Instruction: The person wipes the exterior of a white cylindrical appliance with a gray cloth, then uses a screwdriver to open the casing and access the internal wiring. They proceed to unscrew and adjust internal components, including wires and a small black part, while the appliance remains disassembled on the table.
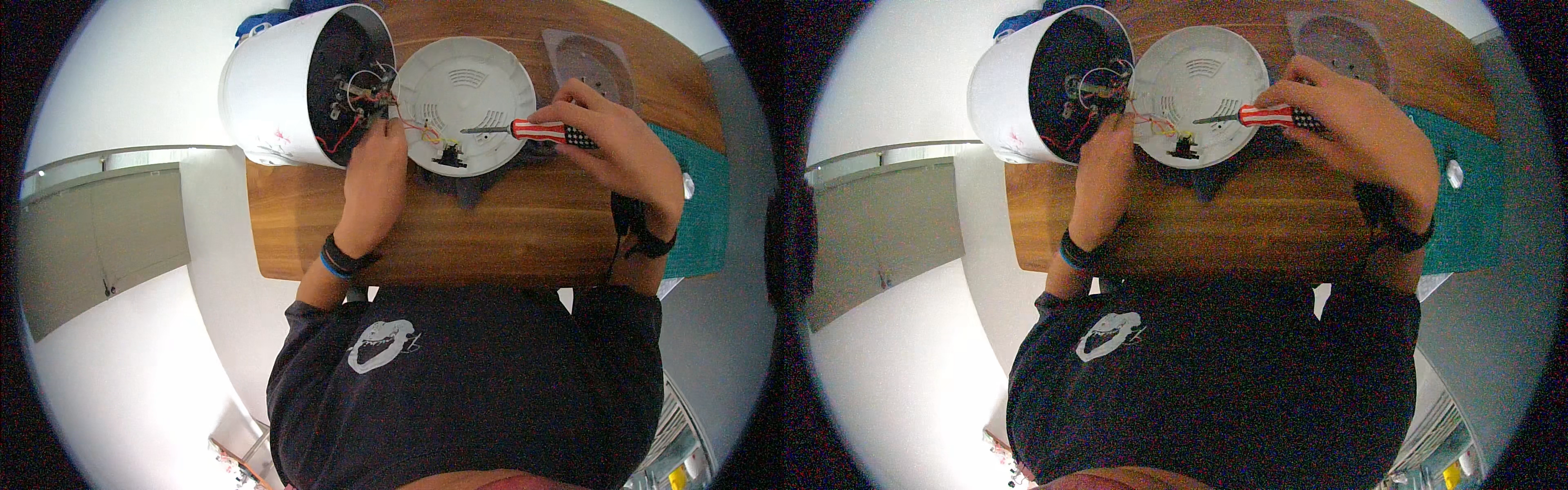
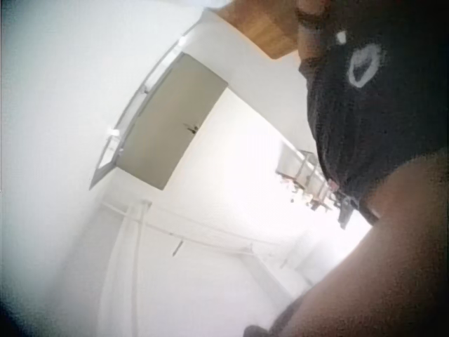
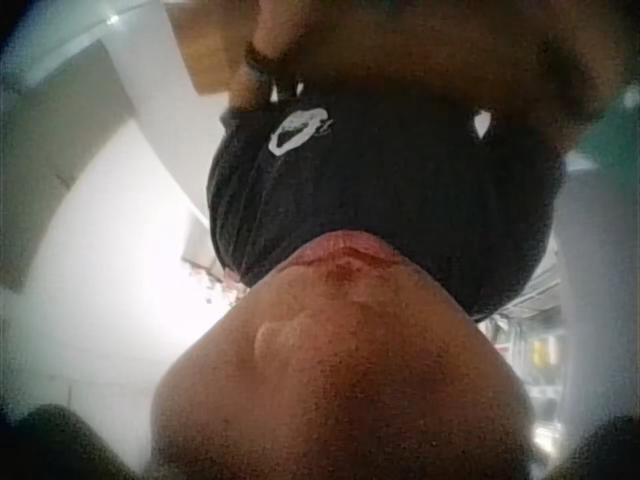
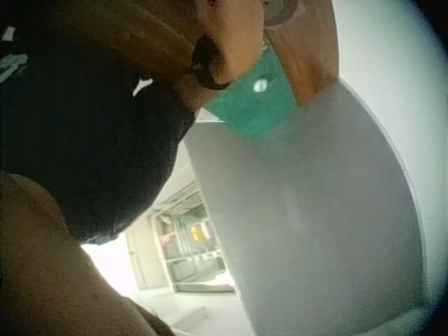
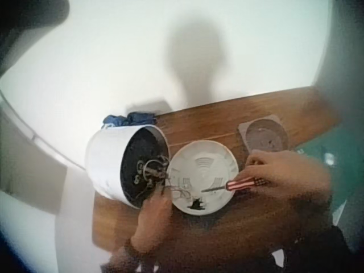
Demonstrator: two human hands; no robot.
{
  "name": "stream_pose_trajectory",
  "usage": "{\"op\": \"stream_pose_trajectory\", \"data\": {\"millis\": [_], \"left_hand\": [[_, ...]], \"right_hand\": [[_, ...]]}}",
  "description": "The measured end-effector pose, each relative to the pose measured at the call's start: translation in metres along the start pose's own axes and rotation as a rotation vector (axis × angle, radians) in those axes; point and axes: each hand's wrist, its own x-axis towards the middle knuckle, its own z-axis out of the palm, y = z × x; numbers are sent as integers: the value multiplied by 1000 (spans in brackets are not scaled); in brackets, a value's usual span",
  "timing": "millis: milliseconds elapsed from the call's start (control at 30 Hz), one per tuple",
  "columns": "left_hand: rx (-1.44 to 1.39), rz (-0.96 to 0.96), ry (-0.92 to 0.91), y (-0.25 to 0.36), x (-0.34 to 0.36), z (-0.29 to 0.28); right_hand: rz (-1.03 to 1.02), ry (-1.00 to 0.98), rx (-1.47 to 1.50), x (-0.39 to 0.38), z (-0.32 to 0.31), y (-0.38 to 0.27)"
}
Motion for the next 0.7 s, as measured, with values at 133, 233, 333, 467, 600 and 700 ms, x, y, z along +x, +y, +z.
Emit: {"op": "stream_pose_trajectory", "data": {"millis": [133, 233, 333, 467, 600, 700], "left_hand": [[-79, 29, 96, -2, -2, -2], [-178, 54, 163, 1, 2, -10], [-310, 94, 249, 8, 5, -20], [-401, 120, 327, 9, 8, -25], [-466, 88, 315, 7, 10, -30], [-523, 105, 367, 3, 10, -28]], "right_hand": [[9, -4, 11, 0, -4, -2], [-1, 65, -3, 2, -2, -2], [24, 195, -34, 2, 3, -2], [150, 304, -130, 0, 5, 4], [417, 380, -202, 3, 35, 16], [486, 380, -260, 4, 60, 25]]}}
